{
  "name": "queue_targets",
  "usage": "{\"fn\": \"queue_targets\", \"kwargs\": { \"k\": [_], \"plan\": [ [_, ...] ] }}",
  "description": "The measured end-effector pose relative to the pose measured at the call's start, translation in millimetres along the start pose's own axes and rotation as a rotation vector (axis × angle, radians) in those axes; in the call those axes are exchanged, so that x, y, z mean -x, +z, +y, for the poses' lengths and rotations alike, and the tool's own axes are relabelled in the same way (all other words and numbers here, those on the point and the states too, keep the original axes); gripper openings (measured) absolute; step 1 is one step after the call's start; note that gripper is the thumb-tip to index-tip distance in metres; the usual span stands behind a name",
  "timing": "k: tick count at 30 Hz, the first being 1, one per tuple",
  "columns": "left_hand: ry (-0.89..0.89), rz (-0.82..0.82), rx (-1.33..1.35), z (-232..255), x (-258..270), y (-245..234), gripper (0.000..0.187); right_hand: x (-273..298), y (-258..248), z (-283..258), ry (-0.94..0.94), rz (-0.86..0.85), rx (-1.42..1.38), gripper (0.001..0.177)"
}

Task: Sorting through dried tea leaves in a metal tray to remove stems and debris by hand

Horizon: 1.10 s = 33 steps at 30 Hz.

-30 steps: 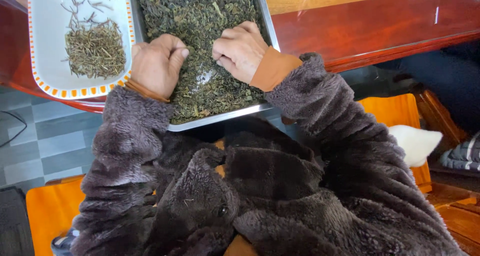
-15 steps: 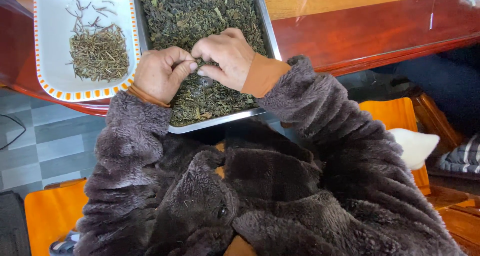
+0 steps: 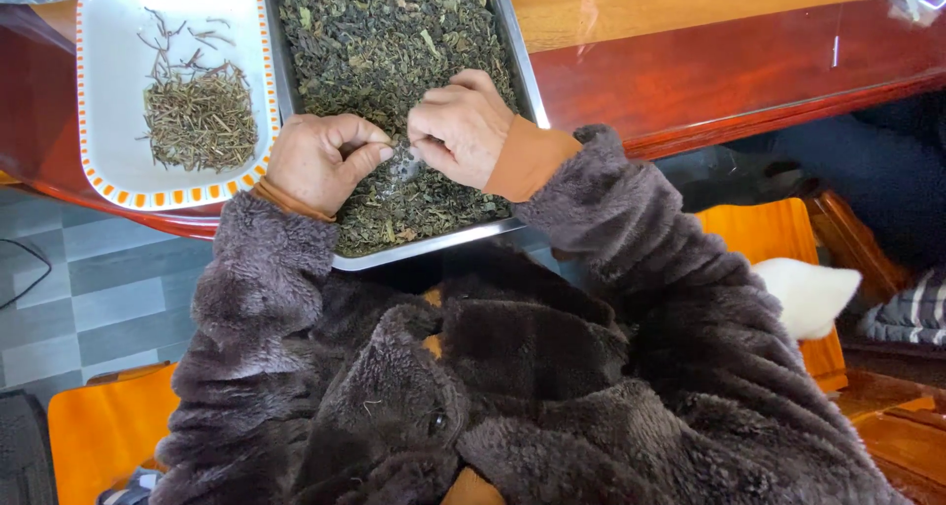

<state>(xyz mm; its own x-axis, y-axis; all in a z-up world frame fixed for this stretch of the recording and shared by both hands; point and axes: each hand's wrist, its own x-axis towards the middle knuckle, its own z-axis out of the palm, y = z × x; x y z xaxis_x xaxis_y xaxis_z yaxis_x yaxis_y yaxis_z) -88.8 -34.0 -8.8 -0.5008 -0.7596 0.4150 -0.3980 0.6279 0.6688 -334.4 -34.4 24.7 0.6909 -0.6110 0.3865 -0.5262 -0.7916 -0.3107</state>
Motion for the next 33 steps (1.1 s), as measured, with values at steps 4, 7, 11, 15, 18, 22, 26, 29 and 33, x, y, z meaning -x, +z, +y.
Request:
{"fn": "queue_targets", "kwargs": {
  "k": [4,7,11,15,18,22,26,29,33],
  "plan": [
    [-0.061,0.015,0.060,-3.3,3.4,2.7,0.005,11.9,-27.7,-8.2,0.141,-0.202,0.052,0.008],
    [-0.156,0.022,0.146,-7.3,6.0,8.3,0.005,26.5,-40.9,-8.7,0.165,-0.357,0.048,0.010],
    [-0.333,0.005,0.233,3.2,2.2,6.7,0.013,41.0,-38.9,-9.2,0.129,-0.384,-0.020,0.020],
    [-0.270,-0.013,0.319,-1.5,2.5,4.6,0.020,45.4,-16.8,-3.1,0.163,-0.391,0.095,0.024],
    [-0.215,-0.003,0.346,-2.3,2.4,5.3,0.020,40.5,-4.0,0.7,0.193,-0.370,0.127,0.020],
    [-0.174,0.018,0.423,-9.2,9.5,9.7,0.023,18.1,-19.4,-8.3,0.247,-0.447,0.154,0.013],
    [-0.169,0.026,0.369,-5.0,8.4,7.2,0.024,16.8,-30.3,2.5,0.218,-0.206,0.148,0.014],
    [-0.142,0.011,0.306,-6.4,8.5,6.5,0.022,23.9,-33.3,19.5,0.148,-0.060,0.155,0.014],
    [-0.110,0.003,0.201,-5.6,8.0,4.3,0.017,37.1,-30.0,42.5,0.068,0.007,0.229,0.017]
  ]
}}
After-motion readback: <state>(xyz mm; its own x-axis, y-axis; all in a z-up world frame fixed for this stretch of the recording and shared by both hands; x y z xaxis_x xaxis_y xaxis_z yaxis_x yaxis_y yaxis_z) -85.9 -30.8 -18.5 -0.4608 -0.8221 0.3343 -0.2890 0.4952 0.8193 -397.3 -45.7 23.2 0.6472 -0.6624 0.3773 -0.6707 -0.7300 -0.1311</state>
